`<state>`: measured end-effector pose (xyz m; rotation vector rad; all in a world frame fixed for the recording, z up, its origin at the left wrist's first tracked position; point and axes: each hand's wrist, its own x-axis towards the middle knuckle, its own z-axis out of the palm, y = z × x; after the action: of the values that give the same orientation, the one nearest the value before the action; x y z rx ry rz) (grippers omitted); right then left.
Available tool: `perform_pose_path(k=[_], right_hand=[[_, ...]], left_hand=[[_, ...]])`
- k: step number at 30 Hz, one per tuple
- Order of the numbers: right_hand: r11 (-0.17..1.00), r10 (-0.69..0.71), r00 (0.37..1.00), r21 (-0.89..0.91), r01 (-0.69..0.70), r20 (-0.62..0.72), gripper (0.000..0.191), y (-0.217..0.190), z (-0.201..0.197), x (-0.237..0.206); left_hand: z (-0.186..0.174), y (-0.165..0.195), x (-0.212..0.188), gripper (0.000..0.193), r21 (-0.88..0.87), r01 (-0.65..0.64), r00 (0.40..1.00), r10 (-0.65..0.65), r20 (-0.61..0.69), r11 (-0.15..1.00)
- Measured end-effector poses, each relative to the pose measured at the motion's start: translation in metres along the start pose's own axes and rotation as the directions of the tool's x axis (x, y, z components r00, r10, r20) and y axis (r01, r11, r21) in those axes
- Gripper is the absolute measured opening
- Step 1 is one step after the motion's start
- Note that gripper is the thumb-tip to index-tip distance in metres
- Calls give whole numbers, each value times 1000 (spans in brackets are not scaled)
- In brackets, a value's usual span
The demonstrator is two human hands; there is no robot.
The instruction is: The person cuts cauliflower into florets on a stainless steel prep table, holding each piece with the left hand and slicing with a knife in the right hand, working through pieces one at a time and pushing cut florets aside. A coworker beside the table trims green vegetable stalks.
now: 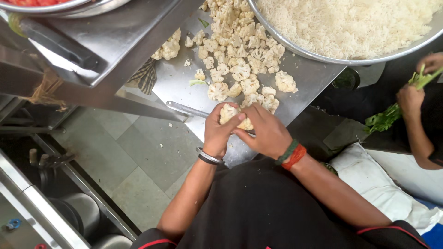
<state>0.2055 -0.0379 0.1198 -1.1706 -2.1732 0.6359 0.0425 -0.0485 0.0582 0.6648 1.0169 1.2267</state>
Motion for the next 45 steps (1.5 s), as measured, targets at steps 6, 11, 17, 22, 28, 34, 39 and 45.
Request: perform_pose_path(k=[6,11,17,22,28,34,39,45], right_hand=[[982,-116,992,144,123,-57,36,13,16,-3],[972,-212,970,78,222,-119,40,29,36,-10],[936,-348,926,-117,333,-147,43,49,48,-1],[948,-316,920,-48,314,-231,34,68,57,8],[457,629,772,847,-272,-92,33,94,80,83],[922,289,957,269,-279,0,57,130,34,138],[910,15,944,388,-149,328,56,99,20,93],[956,164,977,223,-191,133,42,71,29,66]], left_hand=[[-13,-25,4,24,-547,253,966,-239,98,798],[-10,-40,8,22,-560,233,944,-324,-67,795],[-5,-47,27,24,-594,215,930,-349,-119,775],[-5,-51,52,24,-644,231,910,-396,-121,729],[-14,-42,108,37,-725,236,935,-355,-13,648],[-26,-14,114,21,-448,318,946,-248,209,835],[-17,12,101,36,49,229,973,-229,-11,972],[-15,-4,90,43,597,36,999,-29,-22,801]])
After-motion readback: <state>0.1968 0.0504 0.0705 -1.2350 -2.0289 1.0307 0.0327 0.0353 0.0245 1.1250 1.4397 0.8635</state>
